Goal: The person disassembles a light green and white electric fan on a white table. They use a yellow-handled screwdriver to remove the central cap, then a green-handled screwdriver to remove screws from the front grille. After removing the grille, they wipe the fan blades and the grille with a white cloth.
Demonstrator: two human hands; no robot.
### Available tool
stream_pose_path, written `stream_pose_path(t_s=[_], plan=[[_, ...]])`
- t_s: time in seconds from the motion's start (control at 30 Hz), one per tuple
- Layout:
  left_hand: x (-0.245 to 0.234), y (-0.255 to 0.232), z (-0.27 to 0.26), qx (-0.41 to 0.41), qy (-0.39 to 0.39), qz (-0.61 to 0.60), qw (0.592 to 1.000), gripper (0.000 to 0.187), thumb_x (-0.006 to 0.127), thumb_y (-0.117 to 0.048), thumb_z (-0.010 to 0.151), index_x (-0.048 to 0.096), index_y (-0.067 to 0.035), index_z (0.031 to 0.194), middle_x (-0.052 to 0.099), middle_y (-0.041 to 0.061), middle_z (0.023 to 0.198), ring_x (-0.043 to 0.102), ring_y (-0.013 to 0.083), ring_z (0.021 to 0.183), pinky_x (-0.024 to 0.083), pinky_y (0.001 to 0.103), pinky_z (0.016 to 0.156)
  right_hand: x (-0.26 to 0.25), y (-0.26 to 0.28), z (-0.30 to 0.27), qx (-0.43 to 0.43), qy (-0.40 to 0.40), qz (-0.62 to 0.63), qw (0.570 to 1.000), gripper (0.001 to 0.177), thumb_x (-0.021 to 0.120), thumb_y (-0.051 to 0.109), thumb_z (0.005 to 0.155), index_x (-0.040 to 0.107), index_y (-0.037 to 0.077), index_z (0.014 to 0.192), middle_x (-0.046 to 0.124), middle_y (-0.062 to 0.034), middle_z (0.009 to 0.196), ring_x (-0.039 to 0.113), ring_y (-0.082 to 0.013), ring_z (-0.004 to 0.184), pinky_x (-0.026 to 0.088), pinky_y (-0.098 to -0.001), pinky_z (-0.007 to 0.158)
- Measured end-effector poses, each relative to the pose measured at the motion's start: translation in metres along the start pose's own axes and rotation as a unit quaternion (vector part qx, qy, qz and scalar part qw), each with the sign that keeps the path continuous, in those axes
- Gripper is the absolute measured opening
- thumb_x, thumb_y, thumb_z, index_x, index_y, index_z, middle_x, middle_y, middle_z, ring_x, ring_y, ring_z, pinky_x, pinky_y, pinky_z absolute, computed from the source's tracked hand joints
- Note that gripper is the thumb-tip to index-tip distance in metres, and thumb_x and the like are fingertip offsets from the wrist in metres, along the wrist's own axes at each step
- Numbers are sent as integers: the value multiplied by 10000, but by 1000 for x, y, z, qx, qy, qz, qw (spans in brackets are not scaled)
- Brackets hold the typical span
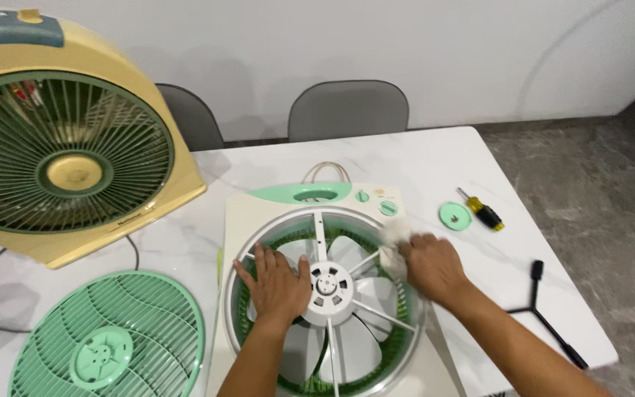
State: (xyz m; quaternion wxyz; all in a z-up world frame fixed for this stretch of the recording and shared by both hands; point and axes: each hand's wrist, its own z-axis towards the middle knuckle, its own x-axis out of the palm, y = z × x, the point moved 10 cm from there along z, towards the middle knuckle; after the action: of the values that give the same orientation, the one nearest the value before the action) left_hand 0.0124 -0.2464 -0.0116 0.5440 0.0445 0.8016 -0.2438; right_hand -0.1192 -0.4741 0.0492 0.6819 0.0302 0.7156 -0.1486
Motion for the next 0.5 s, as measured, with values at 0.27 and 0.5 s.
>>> stream_pose_path(t_s=[0.27,0.5], plan=[[2,0,0,-14,9,15,1000,796,226,-529,1007,333,80,1508,214,165,1661,-12,288,1580,-189,620,1190,2,22,-102,49,29,125,991,240,657,31,733,766,63,945,714,-111,846,684,-292,857,581,-417,770],[2,-1,4,2,18,12,1000,799,226,-543,1019,354,86,1496,173,194,1667,-24,323,1568,-182,639,1170,13,27,-126,97,46,337,935,271,616,16,792,756,90,1012,706,-92,948,669,-260,904,604,-386,753]])
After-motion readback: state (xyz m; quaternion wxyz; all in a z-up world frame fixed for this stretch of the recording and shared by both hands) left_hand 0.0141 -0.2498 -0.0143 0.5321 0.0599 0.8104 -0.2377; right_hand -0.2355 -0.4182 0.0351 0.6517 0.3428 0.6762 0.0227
